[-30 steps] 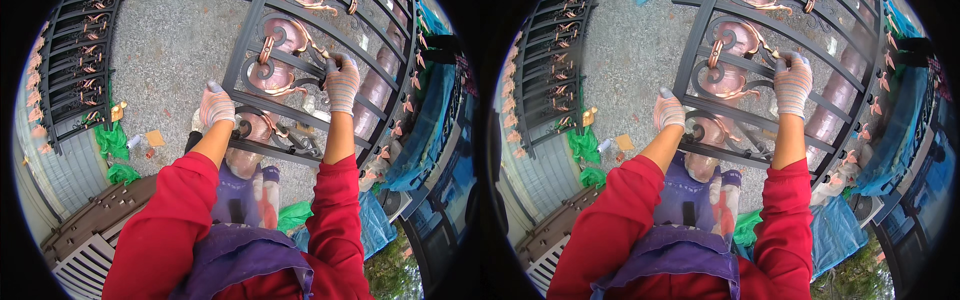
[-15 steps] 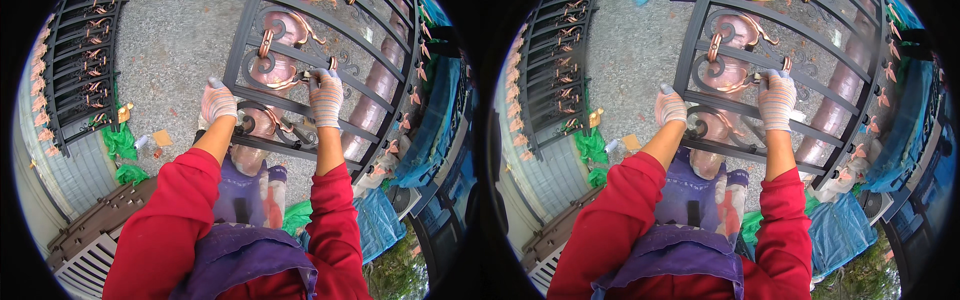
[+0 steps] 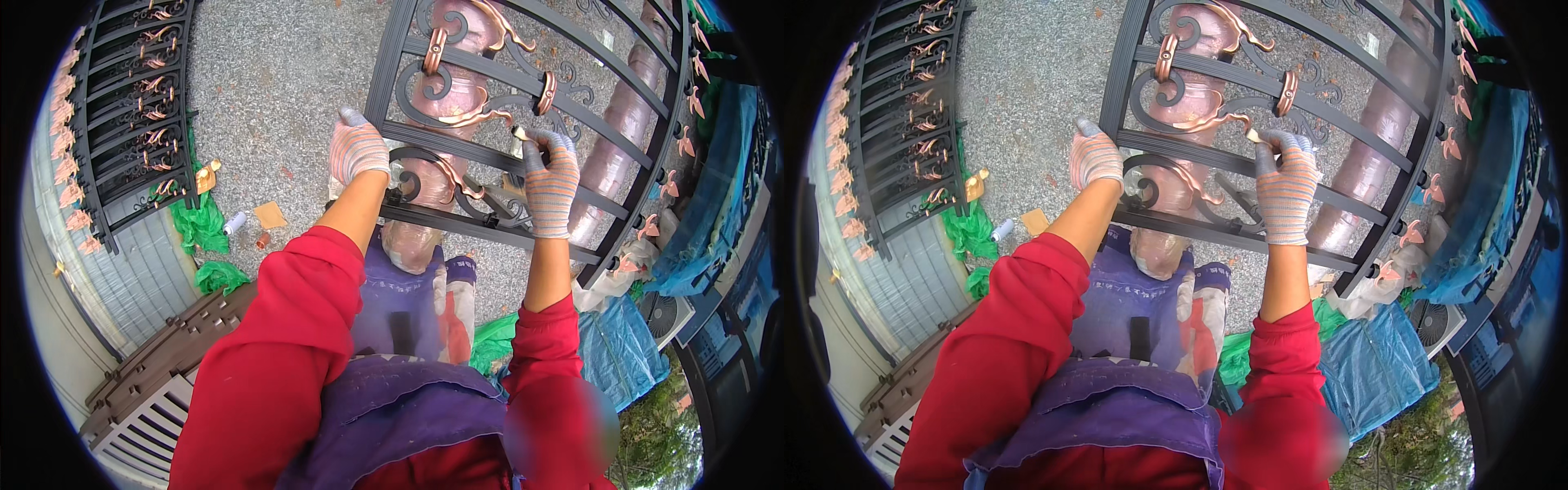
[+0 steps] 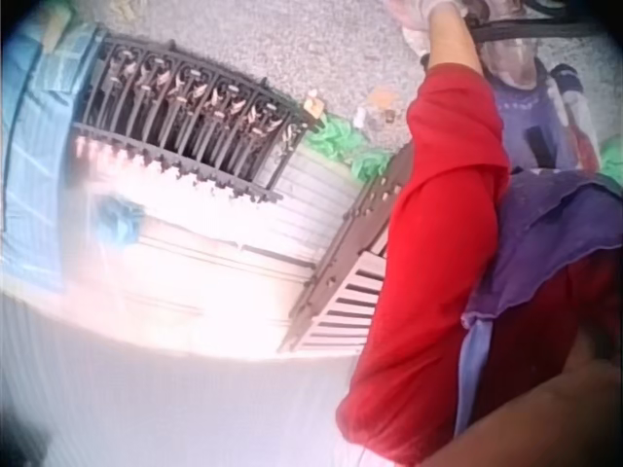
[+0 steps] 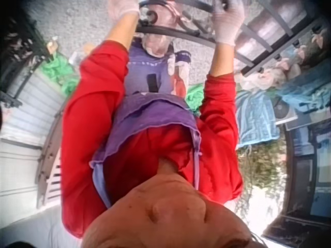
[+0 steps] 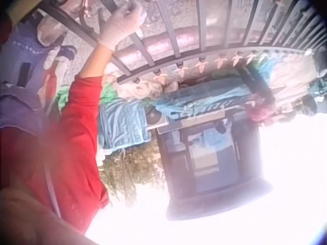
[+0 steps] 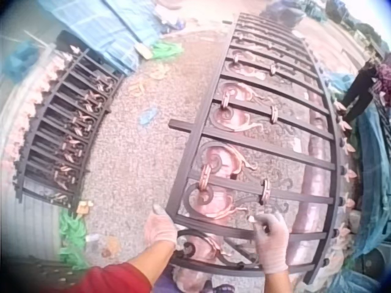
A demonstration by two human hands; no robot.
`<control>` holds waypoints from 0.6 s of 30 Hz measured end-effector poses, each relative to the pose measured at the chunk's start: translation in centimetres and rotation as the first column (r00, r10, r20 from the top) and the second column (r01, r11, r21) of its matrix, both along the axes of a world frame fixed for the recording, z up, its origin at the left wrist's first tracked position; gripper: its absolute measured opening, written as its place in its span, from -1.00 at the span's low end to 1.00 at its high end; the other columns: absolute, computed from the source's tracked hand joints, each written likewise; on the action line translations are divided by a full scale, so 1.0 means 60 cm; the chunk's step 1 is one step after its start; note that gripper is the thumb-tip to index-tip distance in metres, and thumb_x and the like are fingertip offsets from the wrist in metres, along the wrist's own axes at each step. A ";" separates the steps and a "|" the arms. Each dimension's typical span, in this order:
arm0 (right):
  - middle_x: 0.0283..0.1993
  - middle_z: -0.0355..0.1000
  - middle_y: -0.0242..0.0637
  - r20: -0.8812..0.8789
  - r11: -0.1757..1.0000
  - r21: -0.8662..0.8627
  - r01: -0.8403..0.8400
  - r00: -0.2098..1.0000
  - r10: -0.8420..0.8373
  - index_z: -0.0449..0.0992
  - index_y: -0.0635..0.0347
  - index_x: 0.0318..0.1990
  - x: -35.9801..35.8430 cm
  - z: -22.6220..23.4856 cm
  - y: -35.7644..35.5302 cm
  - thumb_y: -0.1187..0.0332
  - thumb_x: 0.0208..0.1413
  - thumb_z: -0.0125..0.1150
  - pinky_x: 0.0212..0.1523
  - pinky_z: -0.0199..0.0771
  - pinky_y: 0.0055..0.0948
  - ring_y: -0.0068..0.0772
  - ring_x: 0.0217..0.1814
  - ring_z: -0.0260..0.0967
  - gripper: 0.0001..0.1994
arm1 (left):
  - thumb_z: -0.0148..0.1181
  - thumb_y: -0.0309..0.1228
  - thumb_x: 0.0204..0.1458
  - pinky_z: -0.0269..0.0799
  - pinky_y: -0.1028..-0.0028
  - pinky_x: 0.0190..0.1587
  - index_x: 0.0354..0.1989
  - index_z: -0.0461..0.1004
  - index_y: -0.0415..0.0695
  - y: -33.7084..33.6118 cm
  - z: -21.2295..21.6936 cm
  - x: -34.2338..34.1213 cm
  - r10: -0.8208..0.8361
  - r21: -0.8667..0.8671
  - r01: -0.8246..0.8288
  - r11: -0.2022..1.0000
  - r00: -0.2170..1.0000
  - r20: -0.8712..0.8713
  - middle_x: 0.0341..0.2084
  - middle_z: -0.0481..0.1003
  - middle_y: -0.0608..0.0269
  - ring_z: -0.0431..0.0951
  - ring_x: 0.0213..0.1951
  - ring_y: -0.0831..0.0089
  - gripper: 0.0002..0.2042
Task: The person paints decorative metal gate sections with a brush, applying a copper-colored finish to the ornamental details. The person moves along the gate, painting different sections and flipping the gate over to access the other side.
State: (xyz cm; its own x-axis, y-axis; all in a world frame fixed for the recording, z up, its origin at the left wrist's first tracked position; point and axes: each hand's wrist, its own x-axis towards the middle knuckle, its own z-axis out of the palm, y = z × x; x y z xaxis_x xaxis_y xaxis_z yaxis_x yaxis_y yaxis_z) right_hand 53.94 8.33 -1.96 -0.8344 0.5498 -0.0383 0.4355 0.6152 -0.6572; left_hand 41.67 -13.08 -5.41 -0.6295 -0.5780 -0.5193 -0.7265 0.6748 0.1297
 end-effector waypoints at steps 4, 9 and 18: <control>-0.40 0.37 -0.24 0.040 0.992 -0.126 -0.014 0.999 0.019 0.53 0.15 -0.28 0.073 0.010 -0.061 0.51 -0.05 0.22 -0.34 0.36 -0.38 -0.32 -0.43 0.31 -0.85 | -0.35 -0.06 0.21 0.44 0.14 -0.18 -0.18 0.50 -0.11 -0.011 -0.032 0.007 -0.072 -0.063 0.071 0.995 0.997 -0.017 -0.36 0.56 0.02 0.57 -0.26 0.01 -0.52; -0.35 0.38 -0.14 0.116 0.993 -0.115 -0.025 0.993 0.038 0.50 0.14 -0.28 0.150 -0.026 -0.128 0.50 -0.06 0.19 -0.24 0.37 -0.23 -0.10 -0.31 0.35 -0.85 | -0.26 -0.10 0.18 0.45 0.16 -0.20 -0.20 0.49 -0.11 -0.003 -0.018 0.004 -0.013 -0.007 0.013 1.000 0.998 -0.056 -0.37 0.56 0.01 0.56 -0.27 0.01 -0.58; -0.41 0.39 -0.12 0.165 0.997 -0.029 -0.074 0.983 0.078 0.50 0.09 -0.33 0.153 -0.031 -0.165 0.44 -0.14 0.23 -0.26 0.34 -0.12 -0.01 -0.32 0.34 -0.85 | -0.50 0.04 0.22 0.39 0.11 -0.12 -0.14 0.51 -0.16 0.003 -0.009 0.006 -0.040 -0.057 0.037 0.998 0.997 -0.059 -0.27 0.54 -0.10 0.53 -0.17 -0.04 -0.37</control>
